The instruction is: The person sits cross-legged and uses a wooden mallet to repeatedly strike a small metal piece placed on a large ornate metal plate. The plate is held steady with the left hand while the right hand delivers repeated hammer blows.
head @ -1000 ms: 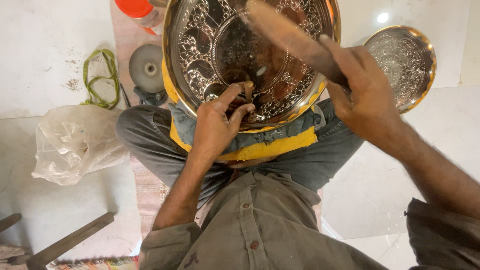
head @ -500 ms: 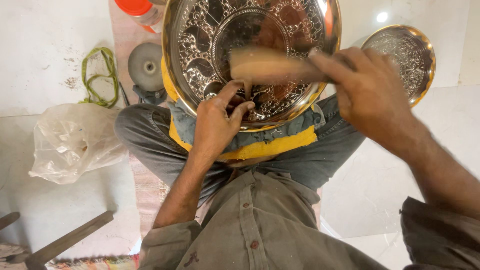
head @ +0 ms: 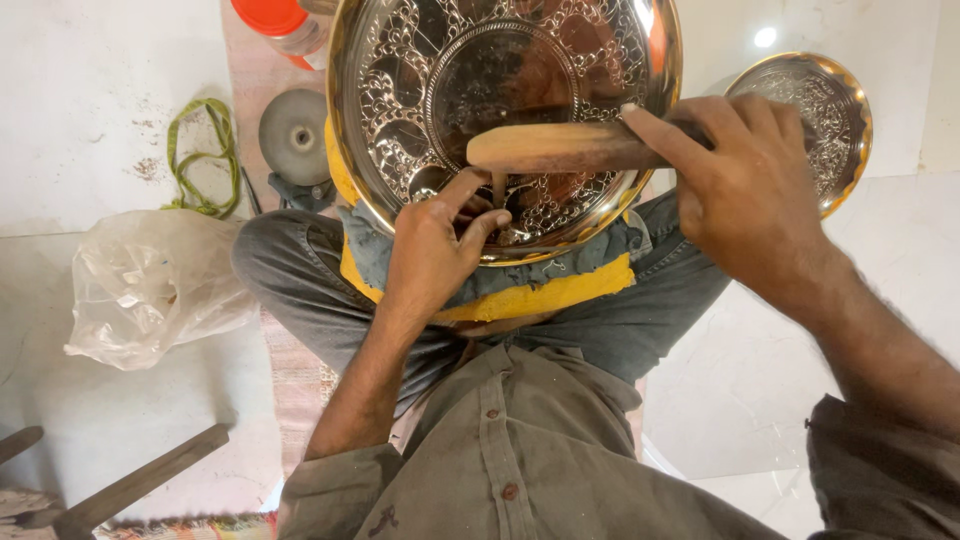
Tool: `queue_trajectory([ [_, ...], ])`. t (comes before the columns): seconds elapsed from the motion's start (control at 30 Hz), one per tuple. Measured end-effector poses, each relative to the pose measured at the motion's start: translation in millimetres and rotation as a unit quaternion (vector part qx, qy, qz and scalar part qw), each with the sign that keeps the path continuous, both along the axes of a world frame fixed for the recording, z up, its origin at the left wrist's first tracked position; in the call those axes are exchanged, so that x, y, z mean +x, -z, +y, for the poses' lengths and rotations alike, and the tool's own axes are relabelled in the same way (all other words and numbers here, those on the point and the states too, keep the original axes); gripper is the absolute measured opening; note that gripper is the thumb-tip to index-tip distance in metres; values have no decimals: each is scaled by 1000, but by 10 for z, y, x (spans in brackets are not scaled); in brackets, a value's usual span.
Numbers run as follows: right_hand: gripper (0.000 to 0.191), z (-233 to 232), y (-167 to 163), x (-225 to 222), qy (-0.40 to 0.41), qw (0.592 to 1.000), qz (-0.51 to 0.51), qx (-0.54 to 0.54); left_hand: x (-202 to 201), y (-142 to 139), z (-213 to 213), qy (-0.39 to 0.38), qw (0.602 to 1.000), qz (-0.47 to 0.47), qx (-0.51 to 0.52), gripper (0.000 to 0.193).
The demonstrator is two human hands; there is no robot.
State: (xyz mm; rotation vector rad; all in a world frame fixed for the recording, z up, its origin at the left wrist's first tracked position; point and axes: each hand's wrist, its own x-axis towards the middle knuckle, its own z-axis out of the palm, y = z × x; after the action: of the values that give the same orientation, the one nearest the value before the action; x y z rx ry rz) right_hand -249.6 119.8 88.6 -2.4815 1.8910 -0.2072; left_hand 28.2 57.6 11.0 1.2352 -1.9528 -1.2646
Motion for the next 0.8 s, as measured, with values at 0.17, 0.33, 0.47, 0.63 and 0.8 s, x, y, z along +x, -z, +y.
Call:
queue_trajectory([
  [0.17, 66, 25, 49, 35, 56, 976, -207, 32, 3, -7, 14, -2, 1000, 14, -1, 42],
  [0.33, 65, 24, 94, 48, 102, 961, -254, 45, 6, 16, 14, 2, 1000, 13, -13, 43],
  [0.47, 58, -3, 151, -8, -35, 998, 36, -41, 12, 55, 22, 2, 999, 13, -35, 44],
  [0.63, 59, 4, 212, -59, 40, 991, -111, 58, 10, 74, -1, 5, 1000, 1, -16, 43],
  [0.8, 57, 2, 148, -76, 85, 991, -93, 46, -7, 48, -21, 2, 1000, -6, -27, 38],
])
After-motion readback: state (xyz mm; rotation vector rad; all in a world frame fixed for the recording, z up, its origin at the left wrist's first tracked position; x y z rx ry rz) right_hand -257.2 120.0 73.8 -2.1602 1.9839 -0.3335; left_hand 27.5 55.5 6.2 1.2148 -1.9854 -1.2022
